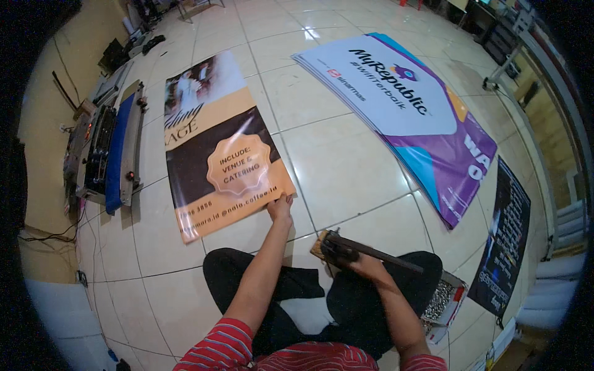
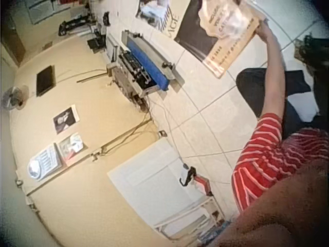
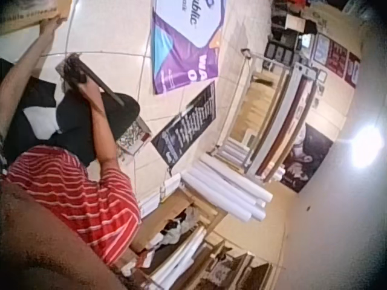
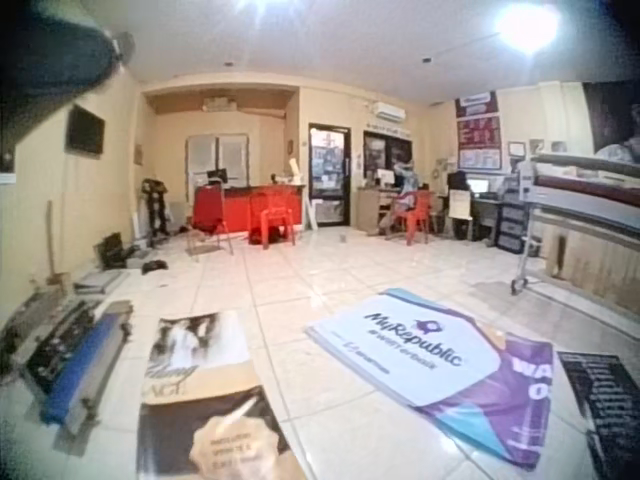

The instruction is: Installing metal eyelets/grommets into the corners of printed posters using a manual press tool, then folding the finished posters.

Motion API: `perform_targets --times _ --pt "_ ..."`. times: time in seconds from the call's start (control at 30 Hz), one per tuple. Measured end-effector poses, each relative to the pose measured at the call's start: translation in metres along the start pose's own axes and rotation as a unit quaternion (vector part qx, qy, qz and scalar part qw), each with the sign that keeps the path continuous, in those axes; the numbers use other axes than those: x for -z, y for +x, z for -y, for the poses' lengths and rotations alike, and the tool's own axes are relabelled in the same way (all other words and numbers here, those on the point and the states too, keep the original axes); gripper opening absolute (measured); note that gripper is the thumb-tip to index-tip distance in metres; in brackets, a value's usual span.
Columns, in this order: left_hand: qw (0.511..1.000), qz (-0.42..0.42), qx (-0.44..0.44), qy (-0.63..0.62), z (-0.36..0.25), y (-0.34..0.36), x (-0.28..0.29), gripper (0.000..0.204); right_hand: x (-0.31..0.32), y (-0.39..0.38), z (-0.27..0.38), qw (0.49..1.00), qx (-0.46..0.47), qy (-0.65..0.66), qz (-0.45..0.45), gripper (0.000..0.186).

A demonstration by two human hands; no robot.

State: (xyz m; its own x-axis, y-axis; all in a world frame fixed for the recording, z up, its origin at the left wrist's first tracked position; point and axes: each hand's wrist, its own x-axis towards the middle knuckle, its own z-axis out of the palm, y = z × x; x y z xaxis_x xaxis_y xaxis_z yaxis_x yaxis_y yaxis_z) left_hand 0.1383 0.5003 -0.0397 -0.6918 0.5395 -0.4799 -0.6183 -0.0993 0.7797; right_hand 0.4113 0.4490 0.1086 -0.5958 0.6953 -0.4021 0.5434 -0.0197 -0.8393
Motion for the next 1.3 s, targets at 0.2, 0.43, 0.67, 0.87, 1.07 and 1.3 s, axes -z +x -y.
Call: perform_targets --times 0.2,0.43,0.67,0.87,1.07,1.3 --pt "0.998 -0.007 0.040 0.038 0.023 -0.064 0.021 0.016 -0.014 0.031 -0.012 0.982 0.124 0.020 -0.141 0.043" --pt "0.989 0.031 0.147 -0.012 0.040 -0.085 0.044 0.024 0.026 0.013 0.010 0.994 0.059 -0.004 -0.091 0.052" --pt "0.968 -0.131 0.079 -0.199 -0.018 -0.049 0.069 0.044 0.178 -0.156 -0.103 0.829 -0.024 -0.049 -0.557 0.035" --pt "0.983 -0.113 0.133 0.052 0.011 -0.029 0.067 0.037 0.179 -0.231 -0.158 0.863 -0.250 -0.167 -0.405 0.030" --pt "0.994 -0.035 0.097 -0.029 0.042 -0.025 0.074 0.019 0.155 -0.246 -0.268 0.839 -0.370 -0.246 -0.316 0.031" --pt "0.989 -0.088 0.041 0.114 0.024 -0.032 0.081 0.033 0.144 -0.177 -0.215 0.880 -0.122 -0.296 -0.351 0.032"
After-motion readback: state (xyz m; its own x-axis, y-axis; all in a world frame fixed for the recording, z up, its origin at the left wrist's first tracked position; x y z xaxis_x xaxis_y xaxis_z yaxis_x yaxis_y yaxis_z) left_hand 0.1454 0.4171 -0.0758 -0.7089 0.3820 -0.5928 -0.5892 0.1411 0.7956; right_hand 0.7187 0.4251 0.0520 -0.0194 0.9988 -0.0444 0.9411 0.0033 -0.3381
